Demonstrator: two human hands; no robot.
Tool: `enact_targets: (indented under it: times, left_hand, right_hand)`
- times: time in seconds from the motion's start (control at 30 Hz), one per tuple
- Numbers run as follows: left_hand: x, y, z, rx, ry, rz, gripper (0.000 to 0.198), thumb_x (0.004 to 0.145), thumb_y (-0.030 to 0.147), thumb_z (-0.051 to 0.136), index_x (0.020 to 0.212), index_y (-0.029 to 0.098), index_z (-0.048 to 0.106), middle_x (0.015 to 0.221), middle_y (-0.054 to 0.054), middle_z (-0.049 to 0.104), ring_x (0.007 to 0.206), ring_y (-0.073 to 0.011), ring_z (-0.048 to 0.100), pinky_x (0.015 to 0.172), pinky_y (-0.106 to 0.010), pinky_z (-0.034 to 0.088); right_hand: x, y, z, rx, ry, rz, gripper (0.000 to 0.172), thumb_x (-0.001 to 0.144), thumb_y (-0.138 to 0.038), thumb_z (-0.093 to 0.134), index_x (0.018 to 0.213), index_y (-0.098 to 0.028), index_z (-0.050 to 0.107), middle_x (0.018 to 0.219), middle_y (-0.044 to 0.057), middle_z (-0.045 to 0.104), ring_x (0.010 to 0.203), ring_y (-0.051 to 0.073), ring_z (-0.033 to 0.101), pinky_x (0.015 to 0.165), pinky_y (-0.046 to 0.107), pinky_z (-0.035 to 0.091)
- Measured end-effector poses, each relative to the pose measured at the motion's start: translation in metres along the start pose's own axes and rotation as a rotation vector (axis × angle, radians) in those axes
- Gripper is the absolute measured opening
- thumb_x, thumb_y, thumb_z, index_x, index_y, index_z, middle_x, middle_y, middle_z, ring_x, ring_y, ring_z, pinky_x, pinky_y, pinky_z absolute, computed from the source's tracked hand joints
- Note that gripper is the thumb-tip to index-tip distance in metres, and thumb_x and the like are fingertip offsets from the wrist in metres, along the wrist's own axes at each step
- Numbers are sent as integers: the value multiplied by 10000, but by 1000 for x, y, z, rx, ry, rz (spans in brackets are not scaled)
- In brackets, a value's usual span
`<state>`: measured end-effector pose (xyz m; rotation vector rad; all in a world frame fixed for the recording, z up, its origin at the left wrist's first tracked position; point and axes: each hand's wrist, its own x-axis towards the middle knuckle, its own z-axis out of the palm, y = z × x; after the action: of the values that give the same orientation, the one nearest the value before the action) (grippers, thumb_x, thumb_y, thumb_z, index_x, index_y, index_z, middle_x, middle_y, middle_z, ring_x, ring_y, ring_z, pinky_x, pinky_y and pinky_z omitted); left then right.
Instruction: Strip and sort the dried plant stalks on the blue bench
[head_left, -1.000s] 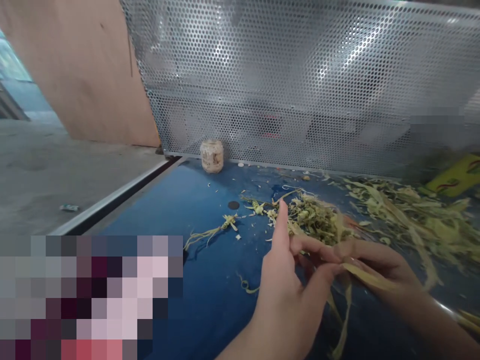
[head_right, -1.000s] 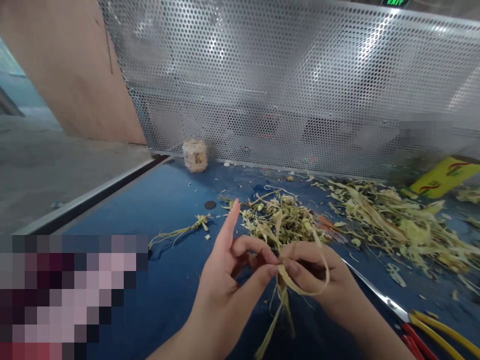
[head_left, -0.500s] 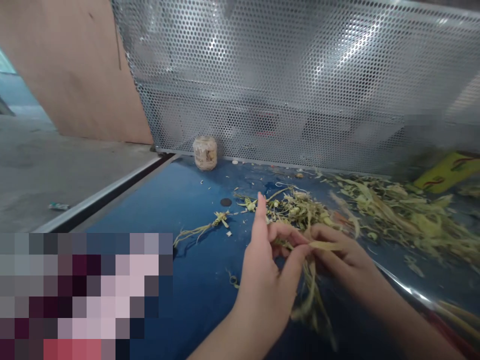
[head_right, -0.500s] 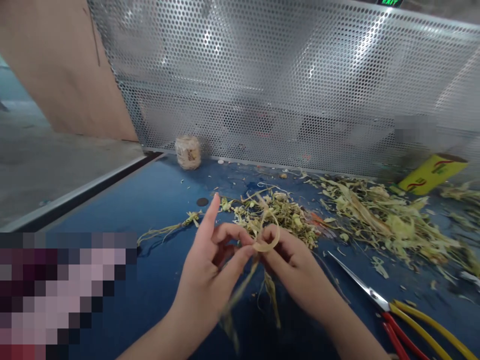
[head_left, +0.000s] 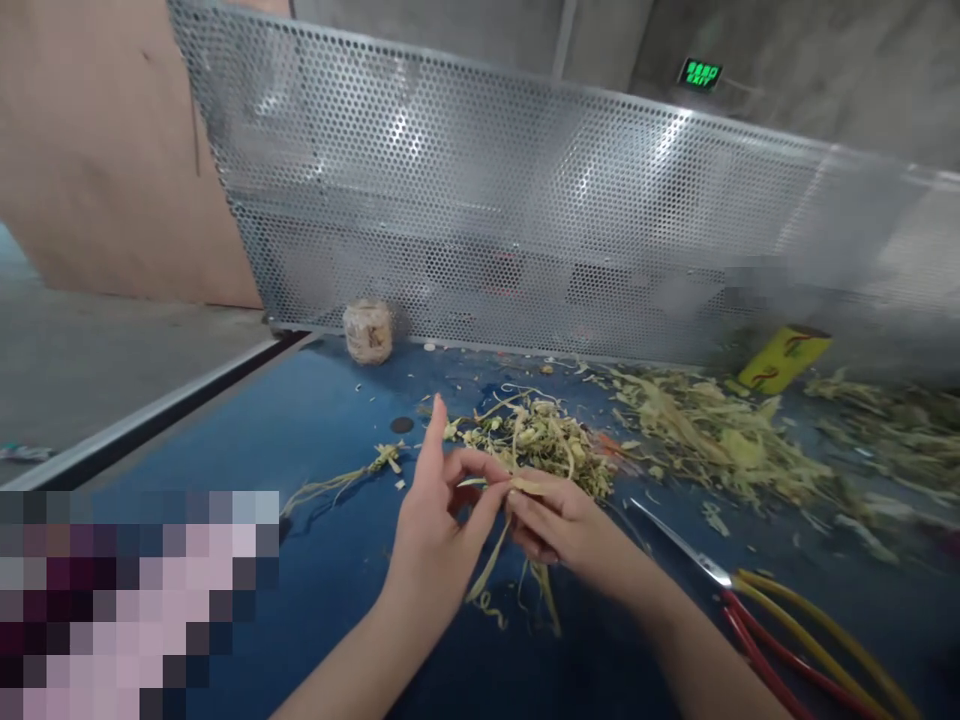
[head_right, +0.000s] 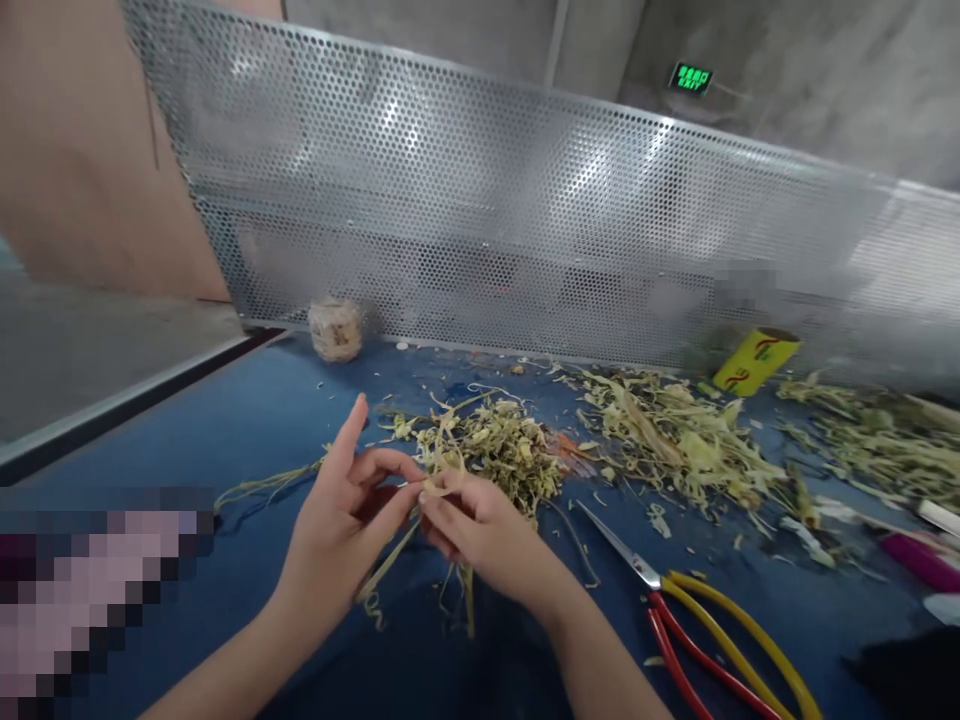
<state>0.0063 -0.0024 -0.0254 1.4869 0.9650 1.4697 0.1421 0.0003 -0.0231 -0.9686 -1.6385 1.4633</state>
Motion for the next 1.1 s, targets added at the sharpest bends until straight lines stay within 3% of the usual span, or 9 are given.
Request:
enact_targets:
  times: [0.23, 0.43, 0.67, 0.9, 1.1]
  left_hand:
    - [3, 1, -1, -120, -11, -27, 779, 721, 211, 528, 1333, 218, 46, 717, 22, 516, 542, -75, 491, 474, -198, 440]
    - [5, 2, -1, -90, -71, -61, 869, 674, 234, 583, 1339, 190, 25, 728, 1, 531, 678, -123, 528, 515, -207, 445]
    - [6, 3, -2, -43, -83, -52, 835, 718, 245, 531, 1340, 201, -25, 685, 22, 533, 618, -103, 510, 553, -227, 445]
    - [9, -4, -3, -24, -98, -7, 823, 710, 266, 528, 1337, 166, 3, 677, 19, 532, 602, -113, 509, 531, -245, 439]
    - [11, -6, -3, 63, -82, 27, 812, 719, 294, 518, 1337, 174, 6, 681, 25, 538, 485, -87, 453, 475, -238, 412]
  right_hand:
    - [3, 1, 0, -25, 41, -7, 284, 800, -415, 436, 673, -167, 492, 497, -49, 371, 416, 49, 315, 384, 178, 237]
    - [6, -1, -1, -64, 131, -76, 298, 802, -377, 427, 586, -172, 450, 476, -49, 352, 415, 60, 321, 402, 191, 246]
    - [6, 1, -2, -175, 141, -199, 345, 822, -358, 404, 537, -165, 421, 483, -41, 381, 445, 66, 364, 463, 200, 290]
    - [8, 4, 1, -80, 125, -173, 360, 792, -436, 423, 558, -162, 430, 544, -34, 378, 444, 58, 335, 417, 190, 271]
    - [15, 9, 4, -21, 152, -213, 283, 789, -316, 423, 551, -162, 426, 480, -52, 362, 396, 46, 302, 387, 177, 243]
